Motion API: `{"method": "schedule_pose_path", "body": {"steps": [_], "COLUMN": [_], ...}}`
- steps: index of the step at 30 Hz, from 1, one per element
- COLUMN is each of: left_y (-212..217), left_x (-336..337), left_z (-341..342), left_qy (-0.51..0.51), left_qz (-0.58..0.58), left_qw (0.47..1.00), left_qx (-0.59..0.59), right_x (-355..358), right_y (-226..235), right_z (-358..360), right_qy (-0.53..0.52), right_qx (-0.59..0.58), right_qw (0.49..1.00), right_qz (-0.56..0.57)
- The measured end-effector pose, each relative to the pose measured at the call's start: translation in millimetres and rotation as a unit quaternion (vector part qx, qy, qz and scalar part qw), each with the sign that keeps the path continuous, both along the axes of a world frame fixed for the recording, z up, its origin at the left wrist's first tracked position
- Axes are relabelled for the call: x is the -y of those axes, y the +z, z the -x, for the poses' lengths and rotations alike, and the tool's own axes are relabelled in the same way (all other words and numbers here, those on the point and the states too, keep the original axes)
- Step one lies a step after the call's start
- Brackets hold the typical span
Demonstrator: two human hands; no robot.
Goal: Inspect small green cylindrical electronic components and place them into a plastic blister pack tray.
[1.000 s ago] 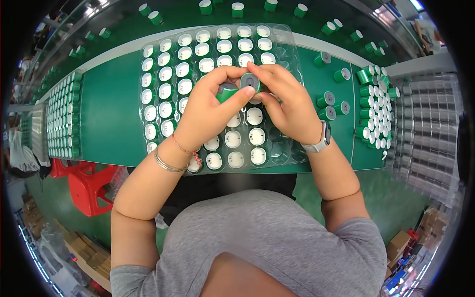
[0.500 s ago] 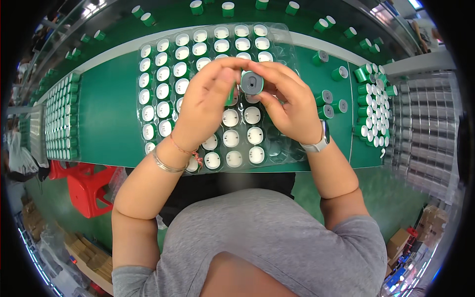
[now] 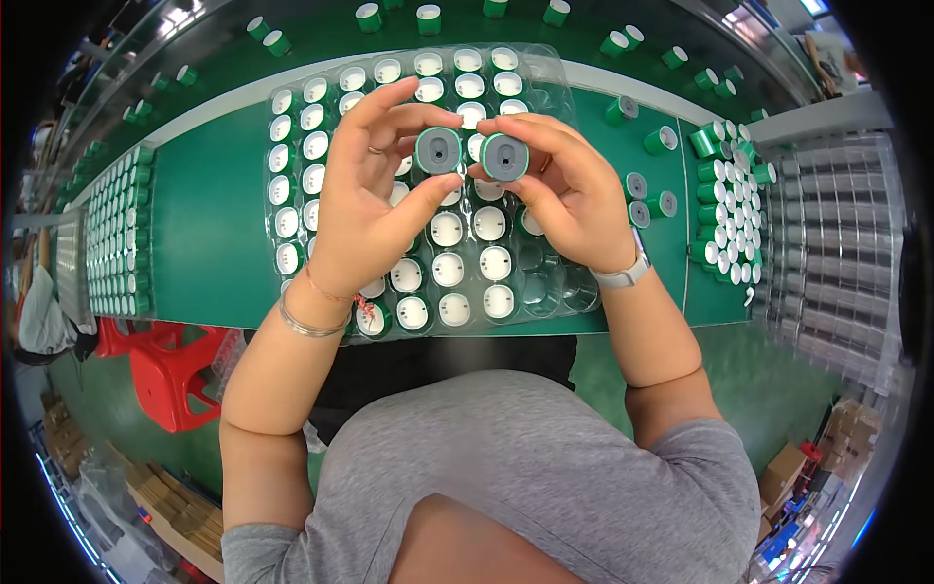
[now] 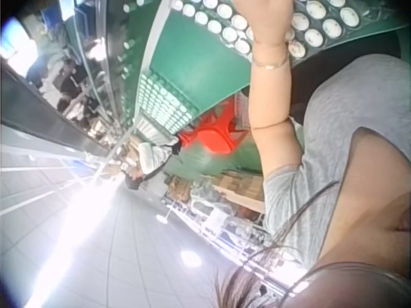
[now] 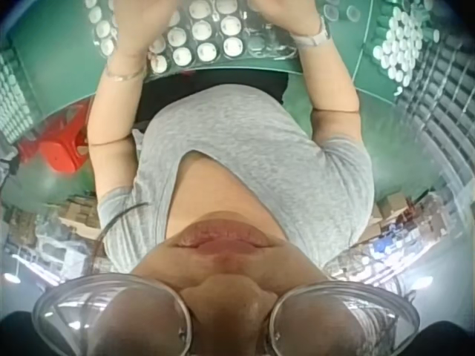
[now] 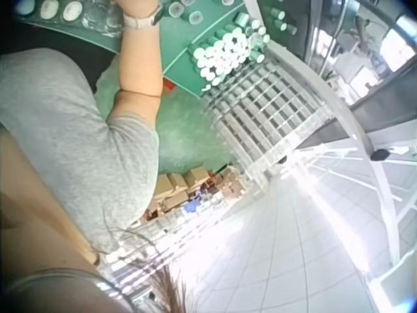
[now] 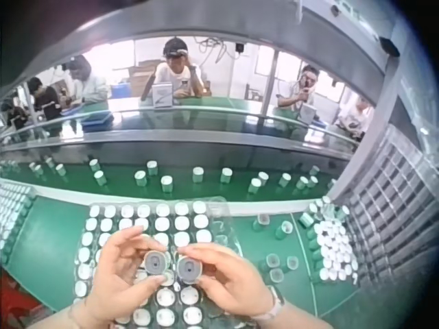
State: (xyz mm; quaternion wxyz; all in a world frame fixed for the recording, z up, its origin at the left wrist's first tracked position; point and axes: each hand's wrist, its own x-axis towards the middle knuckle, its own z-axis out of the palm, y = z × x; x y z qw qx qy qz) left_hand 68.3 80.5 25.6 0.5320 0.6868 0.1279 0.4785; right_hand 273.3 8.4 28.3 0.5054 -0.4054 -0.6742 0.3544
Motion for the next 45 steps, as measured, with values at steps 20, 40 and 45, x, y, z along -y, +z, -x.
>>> {"method": "schedule_pose_path", "body": {"steps": [20, 40, 45], "left_y": [2.7, 5.9, 7.3], "left_x": [1.2, 12.5, 12.9], "left_z": [-1.6, -1.6, -0.6], "left_qy": [0.037, 0.008, 0.008], "left_qz": [0.025, 0.066, 0.083], "left_qw": [0.997, 0.994, 0.991], "left_qx": [-0.055, -0.092, -0.102], "right_x": [0.7, 88.2, 101.0], "right_y": [12.7, 9.7, 13.6], "right_z": [-21.2, 12.8, 8.5], "right_qy": [-0.053, -0.174, -0.169], "right_qx": [-0.003, 0.266, 0.473], "right_qw": [0.999, 0.945, 0.865], "right_qz": [-0.006, 0.081, 0.009]}}
